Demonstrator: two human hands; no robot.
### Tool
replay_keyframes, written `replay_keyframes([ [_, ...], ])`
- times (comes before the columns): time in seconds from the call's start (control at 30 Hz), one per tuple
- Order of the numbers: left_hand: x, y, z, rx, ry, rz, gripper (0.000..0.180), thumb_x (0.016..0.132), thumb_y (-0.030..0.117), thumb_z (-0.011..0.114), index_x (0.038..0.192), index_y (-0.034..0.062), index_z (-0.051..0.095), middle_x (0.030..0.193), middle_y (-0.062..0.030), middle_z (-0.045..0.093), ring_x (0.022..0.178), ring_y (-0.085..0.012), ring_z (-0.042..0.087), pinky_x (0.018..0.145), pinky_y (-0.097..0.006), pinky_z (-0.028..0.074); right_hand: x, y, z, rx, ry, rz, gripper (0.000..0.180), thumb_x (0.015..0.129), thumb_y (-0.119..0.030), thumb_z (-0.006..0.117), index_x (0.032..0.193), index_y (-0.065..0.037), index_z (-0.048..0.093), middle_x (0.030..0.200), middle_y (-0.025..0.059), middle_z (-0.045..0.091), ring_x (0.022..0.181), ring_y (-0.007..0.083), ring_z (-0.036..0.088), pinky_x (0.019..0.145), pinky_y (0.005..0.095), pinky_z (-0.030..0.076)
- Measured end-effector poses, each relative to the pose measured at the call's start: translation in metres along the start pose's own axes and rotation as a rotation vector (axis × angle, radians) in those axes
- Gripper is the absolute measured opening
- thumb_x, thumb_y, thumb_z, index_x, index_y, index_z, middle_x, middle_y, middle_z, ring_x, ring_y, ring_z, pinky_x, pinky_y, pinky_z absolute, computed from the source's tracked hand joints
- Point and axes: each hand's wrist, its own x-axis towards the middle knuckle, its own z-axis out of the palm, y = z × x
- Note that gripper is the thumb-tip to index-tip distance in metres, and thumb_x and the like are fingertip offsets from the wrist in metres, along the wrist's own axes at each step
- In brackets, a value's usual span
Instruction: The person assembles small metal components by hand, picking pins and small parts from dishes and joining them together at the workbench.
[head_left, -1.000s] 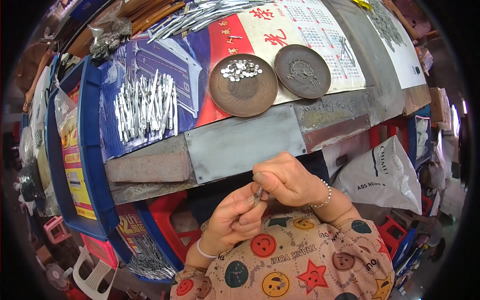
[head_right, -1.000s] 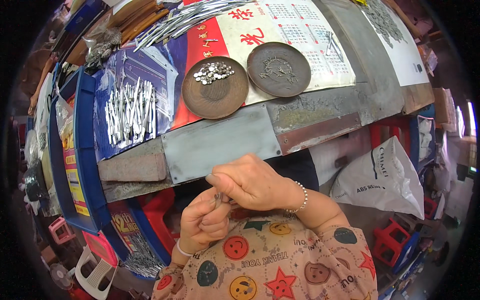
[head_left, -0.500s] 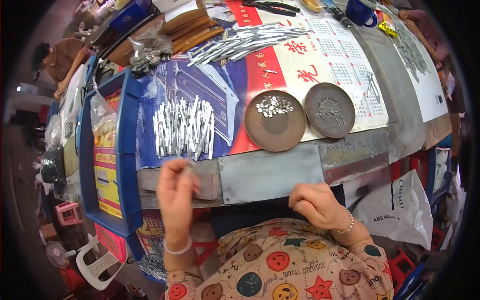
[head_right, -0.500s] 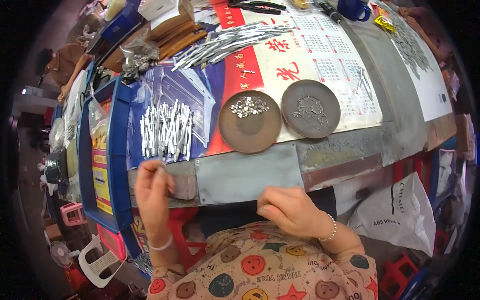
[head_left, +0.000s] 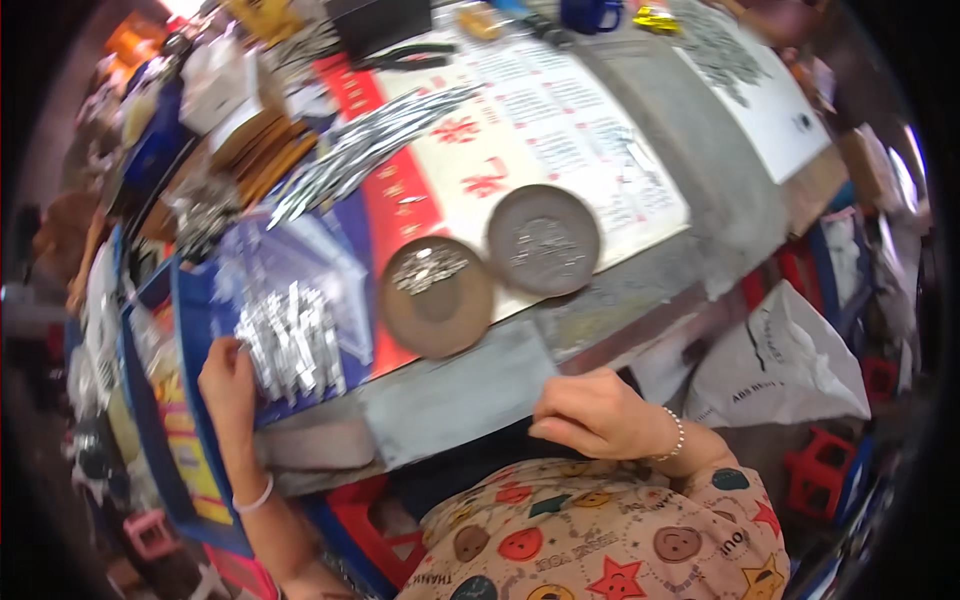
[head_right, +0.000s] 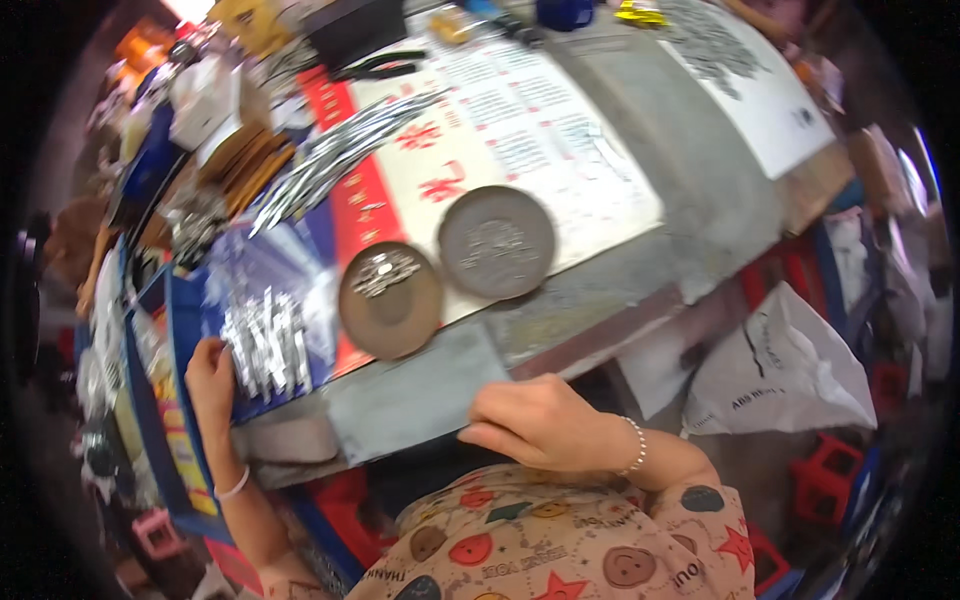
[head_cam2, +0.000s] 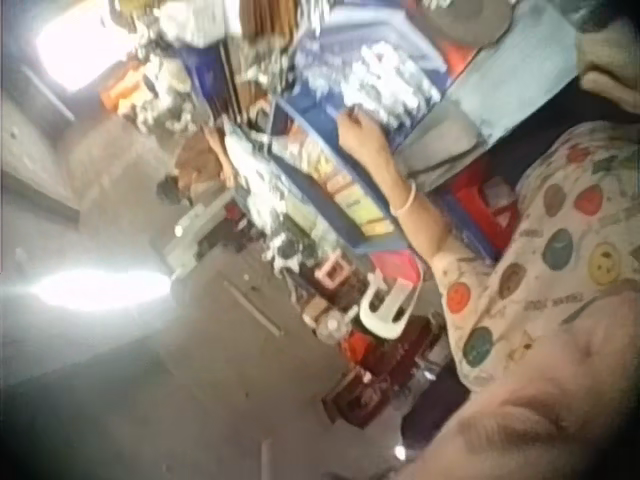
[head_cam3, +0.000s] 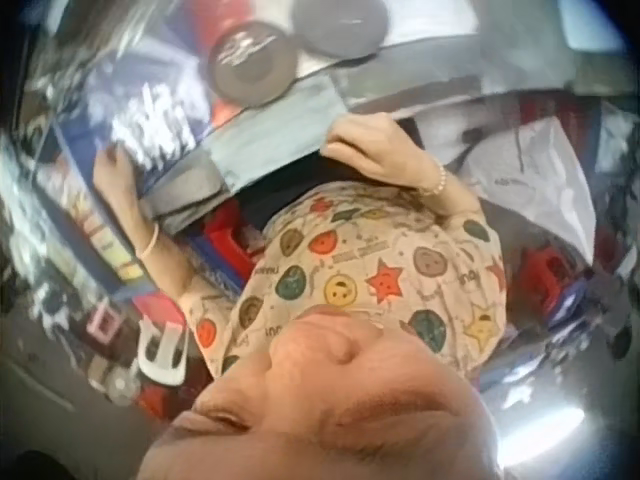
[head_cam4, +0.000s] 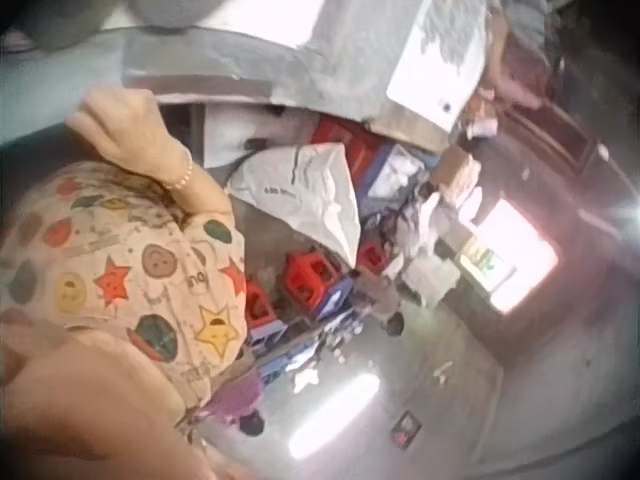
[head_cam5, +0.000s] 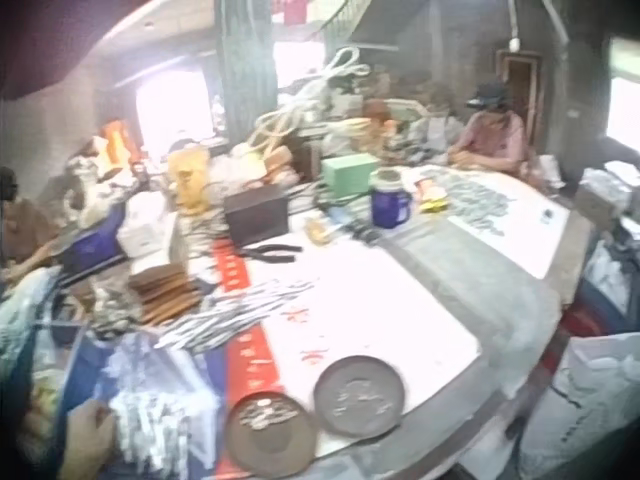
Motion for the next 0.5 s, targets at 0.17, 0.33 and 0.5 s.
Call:
replay_keyframes([
  [0.17, -0.026, 0.032, -0.016, -0.041, 0.088, 0.016, 0.013, 0.086, 0.005, 0.056, 0.095, -0.0033, 0.059, 0.075, -0.0130, 0.062, 0.069, -0.0184, 0.060, 0.064, -0.030, 0.046, 0.014, 0.018, -0.051, -0.283, 0.321, 0.149, 0.015, 0.084, -0.014, 0.062, 0.087, -0.001, 0.056, 0.073, 0.0140, 0.055, 0.066, 0.0298, 0.058, 0.058, 0.0382, 0.045],
  [0.33, -0.074, 0.096, -0.029, -0.459, -0.010, 0.126, 0.015, 0.083, -0.003, 0.055, 0.097, -0.0034, 0.061, 0.086, -0.0109, 0.063, 0.080, -0.0153, 0.060, 0.071, -0.027, 0.047, 0.035, 0.079, -0.115, -0.712, 0.497, 0.275, 0.019, 0.085, -0.014, 0.060, 0.095, 0.001, 0.055, 0.089, 0.0190, 0.060, 0.073, 0.0315, 0.061, 0.064, 0.0385, 0.049],
  [0.5, -0.095, 0.175, -0.060, -0.950, -0.543, 0.467, 0.017, 0.080, -0.003, 0.064, 0.097, -0.0013, 0.064, 0.084, -0.0111, 0.064, 0.075, -0.0210, 0.063, 0.067, -0.029, 0.051, 0.050, 0.121, -0.154, -0.977, 0.357, 0.412, 0.022, 0.086, -0.013, 0.055, 0.105, -0.002, 0.050, 0.098, 0.0217, 0.060, 0.084, 0.0374, 0.061, 0.070, 0.0433, 0.047],
])
